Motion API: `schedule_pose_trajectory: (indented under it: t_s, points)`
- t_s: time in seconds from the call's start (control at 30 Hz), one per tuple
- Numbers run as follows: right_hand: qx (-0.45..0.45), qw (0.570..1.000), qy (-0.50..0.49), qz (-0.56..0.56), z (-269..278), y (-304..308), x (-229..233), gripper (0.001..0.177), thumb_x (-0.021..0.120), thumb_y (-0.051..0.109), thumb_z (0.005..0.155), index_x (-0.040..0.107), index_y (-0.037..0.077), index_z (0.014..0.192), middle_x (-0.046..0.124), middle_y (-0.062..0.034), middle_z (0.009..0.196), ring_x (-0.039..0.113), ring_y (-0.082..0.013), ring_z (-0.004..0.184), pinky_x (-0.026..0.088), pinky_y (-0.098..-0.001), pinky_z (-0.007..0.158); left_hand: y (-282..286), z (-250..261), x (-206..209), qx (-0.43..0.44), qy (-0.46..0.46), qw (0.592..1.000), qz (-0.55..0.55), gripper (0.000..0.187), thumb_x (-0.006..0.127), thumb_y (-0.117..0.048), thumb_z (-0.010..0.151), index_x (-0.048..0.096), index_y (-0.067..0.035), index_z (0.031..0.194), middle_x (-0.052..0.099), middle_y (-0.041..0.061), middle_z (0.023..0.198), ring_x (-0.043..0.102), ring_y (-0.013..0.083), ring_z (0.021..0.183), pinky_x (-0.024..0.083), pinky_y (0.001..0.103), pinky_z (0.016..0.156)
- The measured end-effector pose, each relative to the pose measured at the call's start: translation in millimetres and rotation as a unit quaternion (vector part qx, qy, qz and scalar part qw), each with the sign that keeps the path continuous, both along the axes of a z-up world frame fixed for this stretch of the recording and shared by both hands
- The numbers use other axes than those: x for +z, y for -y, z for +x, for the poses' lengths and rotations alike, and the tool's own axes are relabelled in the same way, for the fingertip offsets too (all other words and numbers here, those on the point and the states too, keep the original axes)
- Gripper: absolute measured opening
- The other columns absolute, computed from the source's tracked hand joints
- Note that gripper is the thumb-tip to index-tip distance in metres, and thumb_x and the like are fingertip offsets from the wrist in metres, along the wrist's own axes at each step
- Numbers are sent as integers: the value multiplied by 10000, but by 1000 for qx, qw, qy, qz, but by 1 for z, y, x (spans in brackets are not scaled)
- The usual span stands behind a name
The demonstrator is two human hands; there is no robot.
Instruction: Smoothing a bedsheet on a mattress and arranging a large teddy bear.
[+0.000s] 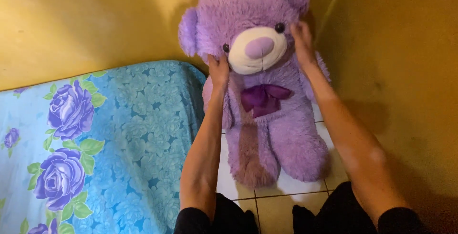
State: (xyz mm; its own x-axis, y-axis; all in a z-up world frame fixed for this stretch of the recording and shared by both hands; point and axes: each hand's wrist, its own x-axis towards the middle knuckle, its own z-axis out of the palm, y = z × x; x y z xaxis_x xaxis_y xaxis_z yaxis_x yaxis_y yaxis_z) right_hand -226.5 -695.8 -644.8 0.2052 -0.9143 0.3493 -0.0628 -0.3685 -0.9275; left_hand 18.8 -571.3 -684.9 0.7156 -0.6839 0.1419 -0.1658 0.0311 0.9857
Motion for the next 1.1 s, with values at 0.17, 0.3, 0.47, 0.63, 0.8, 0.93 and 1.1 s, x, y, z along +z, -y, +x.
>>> schedule_pose_trajectory:
  t_s: [0.17,0.3,0.47,0.63,0.8,0.93,1.1]
  points:
    - [27,983,-128,125,-7,-10,-40,732,663,584,1009,417,125,1524,558,-210,1423,528,-377,1349,444,-545,1080,3,-3,-70,-143,-12,984,106,783,588,-282,964,221,-30,1609,571,338,1385,611,428,1250,555,483,1017]
    - [53,969,-190,147,-30,-13,-73,634,778,363,921,528,76,1428,627,-222,1300,613,-388,1189,527,-522,912,1,-2,-127,-179,77,973,127,750,616,-212,929,284,-31,1577,495,324,1489,581,434,1305,489,535,1103]
    - [53,964,-184,186,-52,4,-108,653,787,387,921,479,192,1462,661,-104,1169,643,-231,974,529,-340,680,2,21,-188,-177,132,957,190,754,655,-197,876,356,-37,1549,542,300,1398,631,447,1224,519,558,1051]
    - [32,962,-122,243,-61,-10,-115,440,768,332,924,604,158,1293,655,-19,977,613,-107,755,484,-189,516,18,38,-253,-182,215,908,310,553,694,-384,841,608,-164,1341,767,182,1081,708,387,1115,560,513,959]
    - [17,927,-272,258,-79,25,-195,446,764,291,843,697,148,1260,698,-138,1136,690,-266,897,597,-386,620,-15,10,-195,-231,228,891,319,529,633,-355,853,593,-98,1314,752,244,1087,695,448,1111,552,515,976]
    - [55,922,-300,239,-91,18,-194,563,757,296,855,651,31,1340,652,-222,1339,611,-354,1248,504,-475,1025,-5,15,-221,-196,218,887,355,524,682,-353,867,599,-113,1324,741,254,1084,698,450,1100,570,532,939]
    - [65,920,-312,227,-99,4,-182,552,688,252,896,607,-29,1364,652,-269,1315,604,-398,1252,462,-501,1078,11,29,-273,-118,227,906,338,502,596,-352,850,566,-95,1281,679,319,1110,683,521,1062,571,595,928]
